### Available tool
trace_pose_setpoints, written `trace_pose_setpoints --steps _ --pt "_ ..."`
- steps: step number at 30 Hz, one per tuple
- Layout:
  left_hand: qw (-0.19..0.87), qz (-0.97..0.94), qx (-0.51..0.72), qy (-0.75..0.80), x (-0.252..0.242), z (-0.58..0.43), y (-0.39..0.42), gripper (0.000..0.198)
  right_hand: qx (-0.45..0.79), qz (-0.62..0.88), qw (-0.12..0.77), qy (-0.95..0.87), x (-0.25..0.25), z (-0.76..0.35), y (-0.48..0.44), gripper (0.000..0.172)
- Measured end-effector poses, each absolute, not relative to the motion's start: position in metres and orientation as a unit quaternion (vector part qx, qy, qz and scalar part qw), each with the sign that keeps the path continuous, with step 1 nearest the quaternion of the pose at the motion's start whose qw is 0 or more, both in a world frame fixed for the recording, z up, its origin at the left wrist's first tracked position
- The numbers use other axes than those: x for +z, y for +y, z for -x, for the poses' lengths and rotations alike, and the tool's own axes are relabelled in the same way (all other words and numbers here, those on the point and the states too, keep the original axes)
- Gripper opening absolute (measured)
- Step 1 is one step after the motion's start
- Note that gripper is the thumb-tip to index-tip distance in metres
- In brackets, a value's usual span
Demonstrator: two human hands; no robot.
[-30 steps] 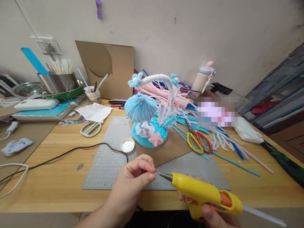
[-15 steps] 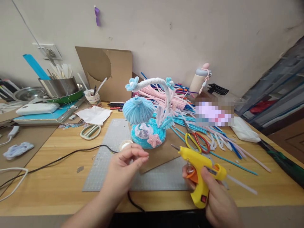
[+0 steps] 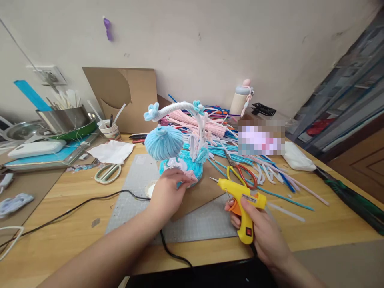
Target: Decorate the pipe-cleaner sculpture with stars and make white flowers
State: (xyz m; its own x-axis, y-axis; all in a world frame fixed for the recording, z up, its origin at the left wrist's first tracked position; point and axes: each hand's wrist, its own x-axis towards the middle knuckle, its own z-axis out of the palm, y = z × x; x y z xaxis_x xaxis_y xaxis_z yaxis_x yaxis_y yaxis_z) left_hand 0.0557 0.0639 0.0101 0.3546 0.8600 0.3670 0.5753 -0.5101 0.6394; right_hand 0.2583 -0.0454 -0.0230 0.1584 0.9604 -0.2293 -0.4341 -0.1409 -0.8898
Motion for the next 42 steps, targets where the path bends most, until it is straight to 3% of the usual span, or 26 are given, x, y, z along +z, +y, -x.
trace_pose_setpoints --steps 15,42 --pt "0.083 -0.835 0.332 0.430 0.003 -0.058 0.070 0.025 0.575 0.477 0.592 -0.302 -0.024 -0.259 -0.047 0.030" --pt "0.034 -0.868 0.237 0.435 0.016 -0.058 0.070 0.014 0.591 0.486 0.580 -0.280 -0.023 -0.263 -0.046 0.032"
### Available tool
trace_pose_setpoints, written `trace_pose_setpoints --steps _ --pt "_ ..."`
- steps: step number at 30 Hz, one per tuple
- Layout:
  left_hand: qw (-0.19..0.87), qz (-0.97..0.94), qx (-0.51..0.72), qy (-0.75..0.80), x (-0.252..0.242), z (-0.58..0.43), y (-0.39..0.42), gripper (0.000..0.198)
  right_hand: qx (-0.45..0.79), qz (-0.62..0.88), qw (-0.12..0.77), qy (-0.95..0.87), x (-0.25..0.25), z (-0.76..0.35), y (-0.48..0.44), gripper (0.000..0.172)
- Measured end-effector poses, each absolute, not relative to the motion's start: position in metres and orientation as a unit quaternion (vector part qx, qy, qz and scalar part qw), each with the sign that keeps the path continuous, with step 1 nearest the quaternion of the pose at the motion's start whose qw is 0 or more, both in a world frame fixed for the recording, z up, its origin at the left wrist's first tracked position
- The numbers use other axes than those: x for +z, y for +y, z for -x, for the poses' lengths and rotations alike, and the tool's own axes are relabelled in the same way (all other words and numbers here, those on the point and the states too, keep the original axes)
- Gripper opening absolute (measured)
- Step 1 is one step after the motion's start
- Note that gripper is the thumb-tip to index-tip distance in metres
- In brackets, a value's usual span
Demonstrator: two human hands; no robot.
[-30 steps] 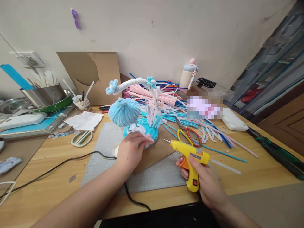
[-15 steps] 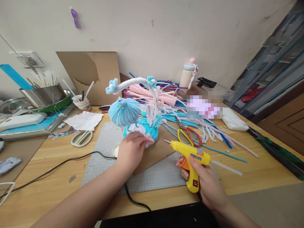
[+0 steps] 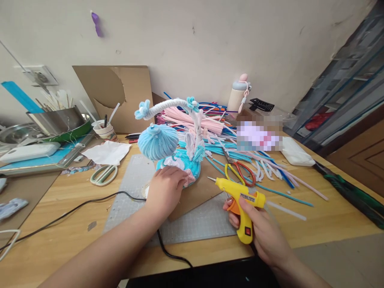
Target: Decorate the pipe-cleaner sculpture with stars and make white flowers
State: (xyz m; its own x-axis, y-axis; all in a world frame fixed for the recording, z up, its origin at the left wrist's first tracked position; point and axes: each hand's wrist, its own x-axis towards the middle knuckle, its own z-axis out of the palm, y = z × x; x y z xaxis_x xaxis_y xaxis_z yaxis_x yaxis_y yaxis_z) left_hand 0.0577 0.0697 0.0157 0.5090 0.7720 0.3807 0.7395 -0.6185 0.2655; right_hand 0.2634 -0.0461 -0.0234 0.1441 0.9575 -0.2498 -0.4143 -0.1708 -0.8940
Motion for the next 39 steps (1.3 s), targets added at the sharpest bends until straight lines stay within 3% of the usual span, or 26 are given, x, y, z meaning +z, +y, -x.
trace_pose_setpoints --steps 4,7,10,16,18,21,23,25,28,30,32,35,39 --pt "0.047 -0.850 0.248 0.462 0.016 -0.056 0.067 0.017 0.662 0.489 0.500 -0.271 -0.017 -0.273 -0.040 0.032" --pt "0.034 -0.845 0.252 0.471 0.011 -0.056 0.067 0.032 0.708 0.488 0.410 -0.305 -0.013 -0.278 -0.033 0.035" --pt "0.020 -0.845 0.238 0.478 0.004 -0.057 0.068 0.041 0.719 0.486 0.375 -0.325 -0.009 -0.280 -0.024 0.033" --pt "0.018 -0.839 0.246 0.484 0.001 -0.057 0.070 0.034 0.753 0.490 0.293 -0.327 0.004 -0.283 -0.005 0.031" --pt "0.029 -0.836 0.265 0.480 0.005 -0.056 0.068 0.032 0.714 0.539 0.261 -0.363 0.006 -0.286 0.001 0.038" --pt "0.069 -0.836 0.294 0.458 0.014 -0.054 0.059 0.032 0.534 0.647 0.223 -0.497 0.006 -0.291 0.007 0.047" --pt "0.131 -0.837 0.309 0.433 0.023 -0.053 0.047 0.032 0.393 0.670 0.233 -0.586 0.009 -0.292 0.006 0.048" --pt "0.210 -0.830 0.316 0.409 0.032 -0.052 0.032 0.033 0.338 0.653 0.287 -0.614 0.015 -0.287 0.000 0.041" --pt "0.273 -0.822 0.329 0.377 0.045 -0.049 0.008 0.037 0.495 0.551 0.393 -0.545 0.027 -0.269 -0.017 0.023" --pt "0.293 -0.819 0.342 0.356 0.051 -0.047 -0.004 0.041 0.653 0.433 0.421 -0.455 0.032 -0.254 -0.029 0.034" --pt "0.302 -0.822 0.347 0.336 0.056 -0.043 -0.012 0.045 0.749 0.358 0.424 -0.361 0.035 -0.241 -0.038 0.030" --pt "0.304 -0.834 0.334 0.318 0.060 -0.038 -0.017 0.048 0.798 0.318 0.414 -0.301 0.034 -0.230 -0.047 0.022" --pt "0.315 -0.812 0.351 0.343 0.057 -0.032 -0.020 0.047 0.774 0.323 0.447 -0.312 0.027 -0.224 -0.052 0.015"
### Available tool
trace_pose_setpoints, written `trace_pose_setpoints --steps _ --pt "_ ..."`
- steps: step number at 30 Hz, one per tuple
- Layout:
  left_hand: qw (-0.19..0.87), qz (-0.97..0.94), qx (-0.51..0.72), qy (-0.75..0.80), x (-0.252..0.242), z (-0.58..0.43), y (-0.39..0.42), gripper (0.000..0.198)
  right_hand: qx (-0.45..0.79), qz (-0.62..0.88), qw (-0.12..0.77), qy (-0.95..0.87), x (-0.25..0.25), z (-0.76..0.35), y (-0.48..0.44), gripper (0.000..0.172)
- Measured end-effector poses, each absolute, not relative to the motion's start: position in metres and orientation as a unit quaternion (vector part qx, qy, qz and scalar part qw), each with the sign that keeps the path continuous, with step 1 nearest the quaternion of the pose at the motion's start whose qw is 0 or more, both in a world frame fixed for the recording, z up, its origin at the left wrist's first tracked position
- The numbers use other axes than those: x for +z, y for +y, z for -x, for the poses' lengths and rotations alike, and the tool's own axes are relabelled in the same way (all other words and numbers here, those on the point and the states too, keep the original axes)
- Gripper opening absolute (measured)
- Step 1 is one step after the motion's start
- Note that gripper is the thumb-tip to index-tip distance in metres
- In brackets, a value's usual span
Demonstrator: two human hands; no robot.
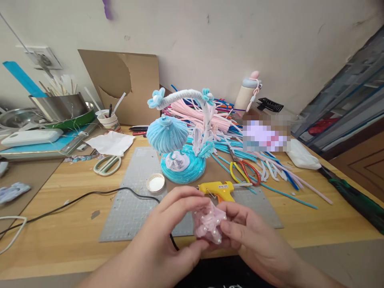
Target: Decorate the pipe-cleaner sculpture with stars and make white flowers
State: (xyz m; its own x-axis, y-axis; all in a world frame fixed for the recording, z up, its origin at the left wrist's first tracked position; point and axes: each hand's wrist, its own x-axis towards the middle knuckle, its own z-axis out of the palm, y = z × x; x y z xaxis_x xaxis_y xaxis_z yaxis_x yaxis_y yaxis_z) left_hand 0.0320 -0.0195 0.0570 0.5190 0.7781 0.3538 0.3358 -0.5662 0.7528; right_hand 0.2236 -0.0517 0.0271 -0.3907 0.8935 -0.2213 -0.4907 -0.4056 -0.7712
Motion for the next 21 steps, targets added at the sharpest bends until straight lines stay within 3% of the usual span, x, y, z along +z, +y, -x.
trace_pose_setpoints --steps 5,10,21 --pt "0.274 -0.738 0.448 0.425 0.048 -0.032 -0.022 0.009 0.673 0.387 0.499 -0.384 0.021 -0.217 -0.054 0.011" --pt "0.242 -0.742 0.442 0.441 0.045 -0.035 -0.025 0.009 0.580 0.435 0.524 -0.447 0.030 -0.212 -0.054 0.008" --pt "0.230 -0.749 0.443 0.436 0.049 -0.039 -0.027 0.012 0.558 0.437 0.535 -0.460 0.033 -0.209 -0.055 0.006"
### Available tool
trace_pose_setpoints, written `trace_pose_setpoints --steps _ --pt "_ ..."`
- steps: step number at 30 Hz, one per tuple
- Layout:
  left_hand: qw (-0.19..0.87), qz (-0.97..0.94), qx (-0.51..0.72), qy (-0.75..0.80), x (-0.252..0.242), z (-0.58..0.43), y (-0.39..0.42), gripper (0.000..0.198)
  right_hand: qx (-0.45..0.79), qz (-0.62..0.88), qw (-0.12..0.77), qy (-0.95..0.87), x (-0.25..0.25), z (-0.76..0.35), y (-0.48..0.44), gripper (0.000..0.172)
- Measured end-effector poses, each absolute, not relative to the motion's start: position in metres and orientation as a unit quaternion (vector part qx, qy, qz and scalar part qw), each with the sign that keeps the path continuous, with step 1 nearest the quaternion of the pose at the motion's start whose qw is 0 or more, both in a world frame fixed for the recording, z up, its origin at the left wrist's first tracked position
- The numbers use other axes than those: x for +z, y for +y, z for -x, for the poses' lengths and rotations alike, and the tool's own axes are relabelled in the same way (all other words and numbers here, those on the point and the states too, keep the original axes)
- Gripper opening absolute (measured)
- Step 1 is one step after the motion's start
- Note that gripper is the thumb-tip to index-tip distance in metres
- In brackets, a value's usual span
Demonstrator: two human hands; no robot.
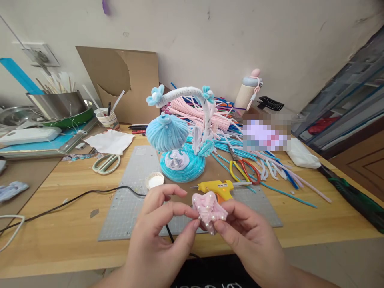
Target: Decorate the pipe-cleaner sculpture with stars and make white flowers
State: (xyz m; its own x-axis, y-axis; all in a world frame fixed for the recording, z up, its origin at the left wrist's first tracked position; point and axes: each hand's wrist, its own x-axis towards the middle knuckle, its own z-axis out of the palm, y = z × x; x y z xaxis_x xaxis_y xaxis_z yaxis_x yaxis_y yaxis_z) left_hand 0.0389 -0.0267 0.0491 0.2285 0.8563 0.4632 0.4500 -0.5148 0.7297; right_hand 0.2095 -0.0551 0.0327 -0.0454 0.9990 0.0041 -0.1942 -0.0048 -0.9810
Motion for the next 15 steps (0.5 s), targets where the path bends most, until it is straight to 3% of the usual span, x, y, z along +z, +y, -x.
trace_pose_setpoints --steps 15 --pt "0.160 -0.757 0.472 0.423 0.0486 -0.0436 -0.0278 0.013 0.542 0.443 0.541 -0.467 0.0337 -0.2053 -0.0544 0.010"
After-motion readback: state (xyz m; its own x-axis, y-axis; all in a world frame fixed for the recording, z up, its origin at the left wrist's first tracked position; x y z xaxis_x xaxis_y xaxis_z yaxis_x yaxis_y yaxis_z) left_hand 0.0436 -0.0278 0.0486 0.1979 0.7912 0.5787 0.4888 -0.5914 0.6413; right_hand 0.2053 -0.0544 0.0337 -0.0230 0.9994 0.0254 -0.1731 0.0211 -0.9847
